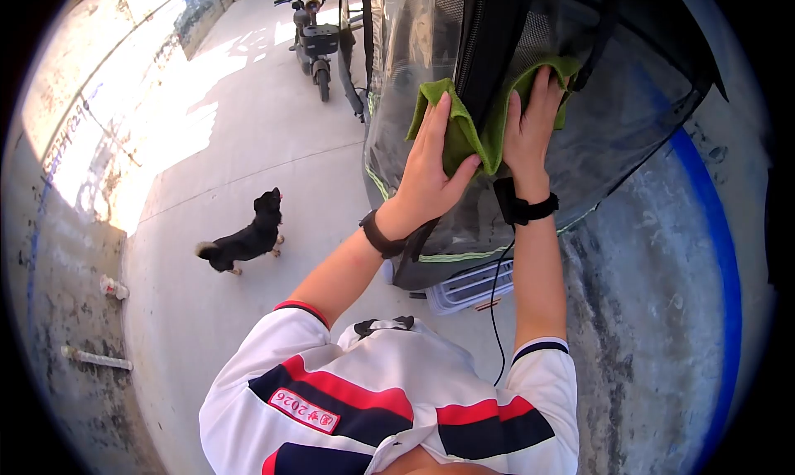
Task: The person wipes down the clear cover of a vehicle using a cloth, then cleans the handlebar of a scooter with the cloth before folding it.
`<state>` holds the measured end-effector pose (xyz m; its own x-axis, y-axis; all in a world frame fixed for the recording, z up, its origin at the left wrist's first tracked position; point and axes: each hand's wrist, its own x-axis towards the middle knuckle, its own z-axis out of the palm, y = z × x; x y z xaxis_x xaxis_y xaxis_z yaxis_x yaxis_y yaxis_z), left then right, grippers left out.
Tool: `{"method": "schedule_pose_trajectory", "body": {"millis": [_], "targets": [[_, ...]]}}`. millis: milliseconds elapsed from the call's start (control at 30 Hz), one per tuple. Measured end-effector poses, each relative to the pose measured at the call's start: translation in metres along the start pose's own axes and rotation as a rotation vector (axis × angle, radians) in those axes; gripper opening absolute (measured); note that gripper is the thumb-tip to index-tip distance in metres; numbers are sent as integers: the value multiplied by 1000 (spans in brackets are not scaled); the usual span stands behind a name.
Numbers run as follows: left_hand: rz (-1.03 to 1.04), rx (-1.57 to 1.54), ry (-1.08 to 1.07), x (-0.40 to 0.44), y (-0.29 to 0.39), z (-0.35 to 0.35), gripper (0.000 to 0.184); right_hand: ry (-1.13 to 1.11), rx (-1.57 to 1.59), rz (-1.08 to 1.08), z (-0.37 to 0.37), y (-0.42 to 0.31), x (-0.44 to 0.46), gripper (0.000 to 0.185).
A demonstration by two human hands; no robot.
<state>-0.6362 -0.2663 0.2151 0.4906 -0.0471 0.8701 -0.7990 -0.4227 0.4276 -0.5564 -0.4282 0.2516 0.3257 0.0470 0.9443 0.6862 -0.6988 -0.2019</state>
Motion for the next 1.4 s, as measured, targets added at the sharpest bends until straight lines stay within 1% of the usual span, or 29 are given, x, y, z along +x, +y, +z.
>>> {"method": "schedule_pose_trajectory", "body": {"millis": [167,267,467,567,867,1167,1233,1400], "targets": [[-68,-46,39,-3,1,13,94,3,-70,125,8,24,-11,67],[-116,-137,48,-4,-2,14,91,13,-67,139,15,32,-26,72],[-122,-117,52,-13,-5,16,90,4,-89,158,27,32,-59,83],[-180,-160,12,-18,-5,14,90,-1,-100,181,32,27,-75,82],[-186,-254,-114,-52,-27,15,89,-75,-106,289,35,19,-119,90],[-257,-388,-286,-86,-47,8,86,-113,-152,440,44,20,-168,75],[-287,-419,-322,-92,-50,5,85,-158,-159,454,42,17,-172,74],[-289,-440,-371,-101,-56,-2,82,-220,-205,500,40,20,-198,70]]}}
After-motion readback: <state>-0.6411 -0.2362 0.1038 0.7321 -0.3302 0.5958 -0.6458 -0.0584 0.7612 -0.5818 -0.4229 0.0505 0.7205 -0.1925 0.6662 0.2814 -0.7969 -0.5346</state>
